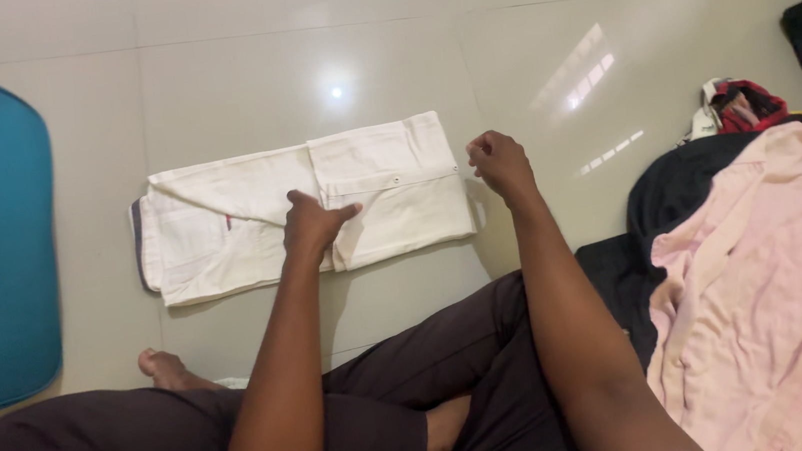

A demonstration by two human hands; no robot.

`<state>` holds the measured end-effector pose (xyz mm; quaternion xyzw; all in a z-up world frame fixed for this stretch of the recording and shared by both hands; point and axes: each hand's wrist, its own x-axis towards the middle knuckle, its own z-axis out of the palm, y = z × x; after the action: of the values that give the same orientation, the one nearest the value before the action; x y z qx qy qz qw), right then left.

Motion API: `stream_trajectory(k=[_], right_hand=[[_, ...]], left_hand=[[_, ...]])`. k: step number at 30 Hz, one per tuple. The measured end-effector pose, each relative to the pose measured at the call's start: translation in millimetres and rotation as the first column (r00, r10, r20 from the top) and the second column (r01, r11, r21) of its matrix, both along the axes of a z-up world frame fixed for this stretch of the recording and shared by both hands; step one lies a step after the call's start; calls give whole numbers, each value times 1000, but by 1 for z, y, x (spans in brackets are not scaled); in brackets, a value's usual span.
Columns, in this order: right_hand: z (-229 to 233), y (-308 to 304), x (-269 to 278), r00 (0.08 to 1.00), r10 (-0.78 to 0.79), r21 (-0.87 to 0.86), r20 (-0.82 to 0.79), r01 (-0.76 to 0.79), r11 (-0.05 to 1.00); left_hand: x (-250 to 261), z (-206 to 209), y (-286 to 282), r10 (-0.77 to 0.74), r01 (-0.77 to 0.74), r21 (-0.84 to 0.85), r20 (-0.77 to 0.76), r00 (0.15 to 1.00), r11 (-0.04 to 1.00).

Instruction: The person folds a white button-up shirt on the floor and then places it into a blue bag.

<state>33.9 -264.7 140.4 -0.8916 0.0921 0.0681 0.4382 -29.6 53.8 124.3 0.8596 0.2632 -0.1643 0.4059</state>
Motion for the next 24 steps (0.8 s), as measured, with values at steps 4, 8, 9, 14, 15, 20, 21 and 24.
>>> stream_trajectory(k=[4, 8, 9, 14, 15, 20, 21, 24], right_hand=[[-16, 2, 4, 979, 9, -42, -202, -18, 999], [-23, 9, 3, 978, 127, -103, -167, -145, 984], [-21, 10, 5, 973, 96, -65, -209, -111, 992], [-25, 14, 7, 989, 148, -274, 21, -137, 952], [-32, 15, 7, 963, 202, -326, 177, -136, 935], [-60, 41, 22, 830, 454, -582, 324, -204, 787], [-62, 51, 21, 846, 469, -626, 253, -227, 746], [-58, 72, 17, 885, 452, -634, 115, -285, 719]], left_hand=[[-1, -3, 1, -73, 80, 60, -109, 991, 995], [-2, -22, 9, -89, 83, -65, -87, 992, 994], [-2, -24, 10, -62, 55, -118, -55, 997, 991], [-4, 5, 5, -47, 49, 28, -62, 997, 998], [-6, 8, 3, -46, 54, 109, -82, 996, 993], [0, -18, -34, -332, 129, 414, 469, 819, 901], [3, -26, -49, -490, 162, 592, 450, 747, 790], [18, -28, -65, -601, 292, 655, 311, 736, 697]])
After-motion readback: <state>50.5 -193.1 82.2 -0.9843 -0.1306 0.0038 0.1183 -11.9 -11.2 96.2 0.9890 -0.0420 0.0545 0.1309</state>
